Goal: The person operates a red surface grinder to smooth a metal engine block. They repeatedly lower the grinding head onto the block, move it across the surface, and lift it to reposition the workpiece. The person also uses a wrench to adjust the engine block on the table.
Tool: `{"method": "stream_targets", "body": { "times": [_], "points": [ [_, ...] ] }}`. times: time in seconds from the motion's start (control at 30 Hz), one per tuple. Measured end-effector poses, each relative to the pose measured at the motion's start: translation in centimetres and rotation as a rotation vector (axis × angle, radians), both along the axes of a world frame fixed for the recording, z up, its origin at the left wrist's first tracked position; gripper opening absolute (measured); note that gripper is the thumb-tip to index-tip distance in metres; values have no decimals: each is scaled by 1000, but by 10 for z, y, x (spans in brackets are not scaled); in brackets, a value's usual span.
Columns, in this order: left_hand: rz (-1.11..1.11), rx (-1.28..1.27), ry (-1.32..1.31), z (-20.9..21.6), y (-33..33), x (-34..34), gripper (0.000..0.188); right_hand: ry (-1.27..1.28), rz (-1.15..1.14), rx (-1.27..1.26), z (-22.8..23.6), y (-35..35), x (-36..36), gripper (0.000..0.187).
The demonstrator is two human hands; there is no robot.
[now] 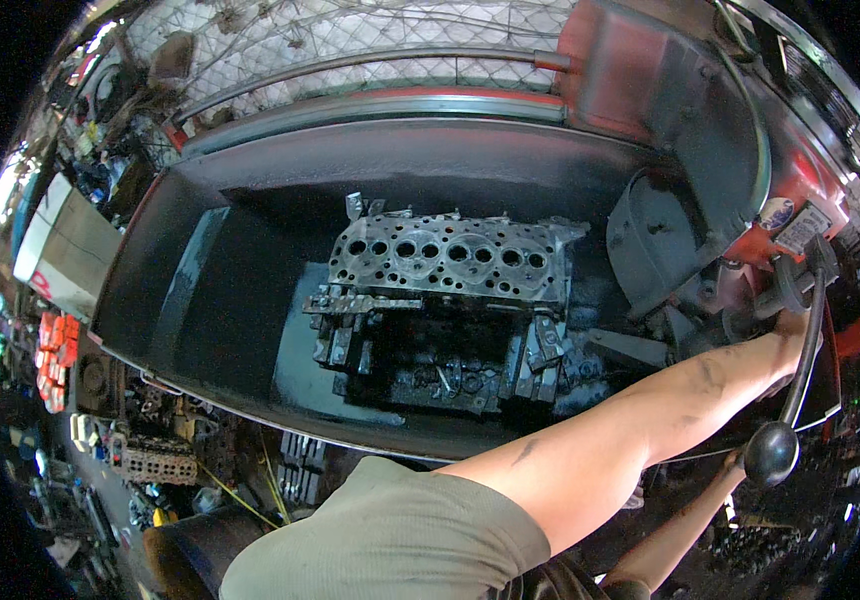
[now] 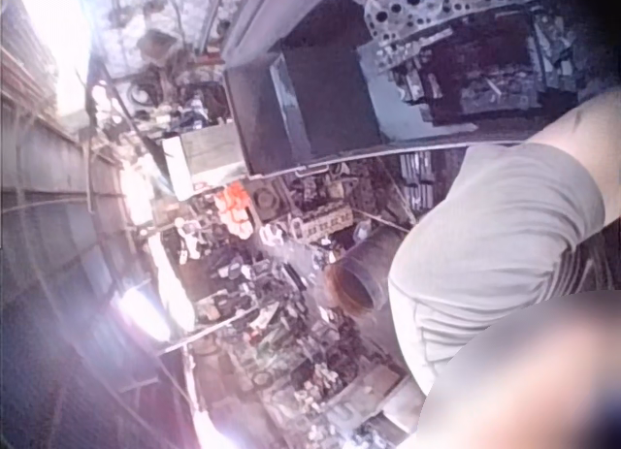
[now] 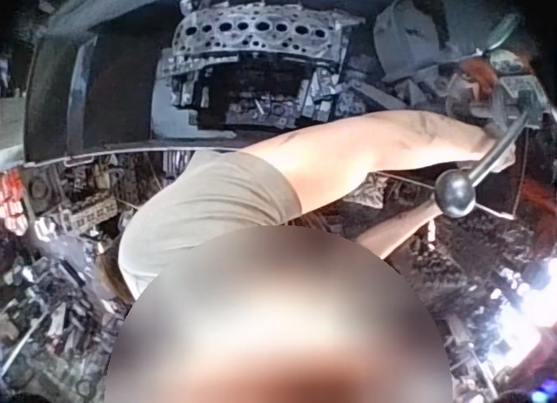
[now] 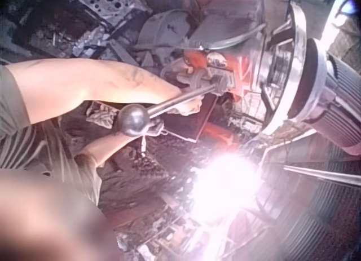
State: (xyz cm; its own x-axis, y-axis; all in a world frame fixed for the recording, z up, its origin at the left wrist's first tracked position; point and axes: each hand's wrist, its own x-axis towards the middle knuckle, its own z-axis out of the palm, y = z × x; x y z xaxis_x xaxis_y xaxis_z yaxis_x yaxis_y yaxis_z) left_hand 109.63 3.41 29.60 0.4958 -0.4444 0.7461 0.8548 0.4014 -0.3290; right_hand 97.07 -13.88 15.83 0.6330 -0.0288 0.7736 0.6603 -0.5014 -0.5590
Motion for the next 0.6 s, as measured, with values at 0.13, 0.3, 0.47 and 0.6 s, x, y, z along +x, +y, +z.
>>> {"method": "stream_targets", "body": {
  "times": [0.13, 0.3, 0.47, 0.6],
  "points": [
    [-327, -726, -236, -6, -21, -20, 14, 4, -4, -9, 2, 0, 0, 39],
    [-111, -413, -185, -27, -25, -12, 13, 14, 6, -37, 6, -1, 2, 39],
    [490, 58, 70, -15, 9, -41, 11, 25, 0, -66, 15, -6, -1, 40],
    [1402, 1161, -72, -6, 31, -75, 13, 42, 0, -93, 15, -12, -4, 40]
  ]
}}
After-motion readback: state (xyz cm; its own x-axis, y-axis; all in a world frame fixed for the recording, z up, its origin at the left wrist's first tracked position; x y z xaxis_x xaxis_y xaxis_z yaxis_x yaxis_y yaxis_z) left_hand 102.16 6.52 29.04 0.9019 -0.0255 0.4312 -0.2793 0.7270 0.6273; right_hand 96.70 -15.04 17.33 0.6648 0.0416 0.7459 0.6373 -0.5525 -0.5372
